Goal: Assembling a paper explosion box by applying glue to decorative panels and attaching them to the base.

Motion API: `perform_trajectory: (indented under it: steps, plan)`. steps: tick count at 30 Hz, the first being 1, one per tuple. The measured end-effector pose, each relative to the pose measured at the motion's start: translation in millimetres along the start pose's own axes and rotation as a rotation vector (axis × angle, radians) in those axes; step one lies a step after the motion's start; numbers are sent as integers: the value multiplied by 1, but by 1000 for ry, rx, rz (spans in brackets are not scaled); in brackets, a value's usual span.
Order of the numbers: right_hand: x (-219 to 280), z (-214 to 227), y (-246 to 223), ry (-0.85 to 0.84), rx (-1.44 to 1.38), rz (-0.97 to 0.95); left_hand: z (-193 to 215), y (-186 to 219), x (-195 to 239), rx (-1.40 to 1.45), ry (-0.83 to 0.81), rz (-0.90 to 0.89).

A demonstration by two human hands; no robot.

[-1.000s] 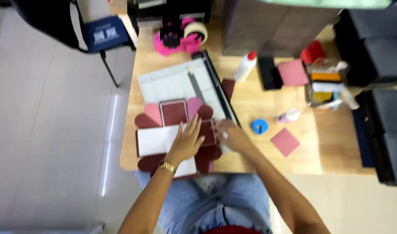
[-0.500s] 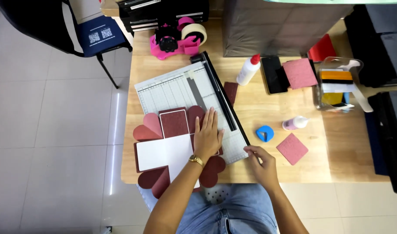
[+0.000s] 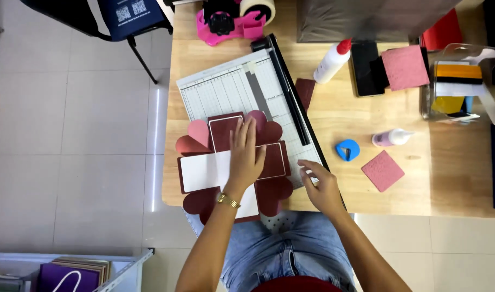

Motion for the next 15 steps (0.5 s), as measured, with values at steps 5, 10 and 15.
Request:
perform_trajectory:
  steps: [5, 10, 15]
  plan:
    - [-11, -27, 26, 4, -319, -161, -3, -28, 26, -163, -250, -103]
    - [-17, -34, 31, -38, -285, -283, 2, -34, 44, -193, -392, -80]
    - [-20, -39, 19, -217, 232, 382, 12, -39, 63, -119, -380, -24]
Point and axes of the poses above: each hand's wrist, its own x-axis away from the middle knuckle, its own z-axis out of the back of the hand, y = z × x, the point moved 3 cm from there along -x, towards the middle knuckle, and after that the axes turned 2 degrees about -z, right-handed, at the moved point
